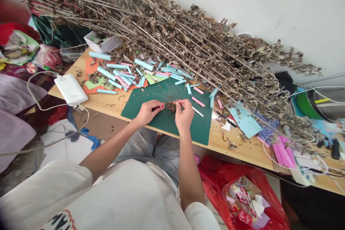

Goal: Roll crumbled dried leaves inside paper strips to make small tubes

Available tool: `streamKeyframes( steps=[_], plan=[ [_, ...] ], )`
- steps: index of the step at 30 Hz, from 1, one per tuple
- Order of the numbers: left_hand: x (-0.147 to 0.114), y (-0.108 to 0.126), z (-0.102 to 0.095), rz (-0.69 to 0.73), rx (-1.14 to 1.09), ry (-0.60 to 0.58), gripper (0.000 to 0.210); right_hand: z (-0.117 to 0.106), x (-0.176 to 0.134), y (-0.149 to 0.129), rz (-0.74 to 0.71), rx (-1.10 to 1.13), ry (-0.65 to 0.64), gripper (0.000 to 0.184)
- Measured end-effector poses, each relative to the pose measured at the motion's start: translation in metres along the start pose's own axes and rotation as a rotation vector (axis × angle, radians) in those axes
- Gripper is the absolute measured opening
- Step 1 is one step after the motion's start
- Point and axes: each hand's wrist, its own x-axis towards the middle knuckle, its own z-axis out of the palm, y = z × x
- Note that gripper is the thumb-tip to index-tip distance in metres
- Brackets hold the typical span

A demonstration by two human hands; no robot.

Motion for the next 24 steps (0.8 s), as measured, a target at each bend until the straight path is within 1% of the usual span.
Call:
streamKeyframes(
  steps=[1, 3, 6, 8, 9, 11, 13, 16, 19, 21, 24],
  plan=[
    [0.0, 0.0, 0.0, -0.001, -0.001, -0.001, 0.023, 0.0, 0.001, 0.0, -0.004, 0.0, 0.017, 0.015],
    [0.0, 0.0, 0.0, 0.001, -0.003, -0.003, 0.023, 0.001, 0.004, 0.003, 0.042, 0.093, 0.039, 0.017],
    [0.0, 0.0, 0.0, 0.007, -0.007, -0.001, 0.022, 0.004, 0.006, 0.006, 0.156, 0.275, 0.035, 0.02],
    [0.0, 0.0, 0.0, 0.008, -0.006, -0.003, 0.022, 0.003, 0.003, 0.001, 0.171, 0.307, 0.011, 0.019],
    [0.001, 0.0, -0.001, 0.008, -0.005, -0.007, 0.022, 0.002, 0.001, -0.004, 0.149, 0.298, -0.016, 0.018],
    [0.0, -0.001, -0.001, 0.015, -0.008, -0.019, 0.021, -0.001, -0.005, -0.017, 0.054, 0.233, -0.097, 0.013],
    [0.0, -0.002, -0.001, 0.027, -0.011, -0.024, 0.021, -0.005, -0.011, -0.031, -0.073, 0.105, -0.191, 0.01],
    [-0.001, -0.005, 0.0, 0.042, -0.014, -0.015, 0.02, -0.008, -0.014, -0.043, -0.243, -0.097, -0.298, 0.014],
    [-0.001, -0.007, 0.0, 0.051, -0.008, -0.01, 0.021, -0.007, -0.012, -0.043, -0.345, -0.227, -0.344, 0.018],
    [-0.001, -0.007, 0.001, 0.054, 0.0, -0.009, 0.021, -0.006, -0.011, -0.041, -0.375, -0.283, -0.354, 0.02],
    [-0.001, -0.007, 0.0, 0.064, 0.008, -0.016, 0.021, -0.004, -0.012, -0.04, -0.386, -0.307, -0.35, 0.021]
  ],
)
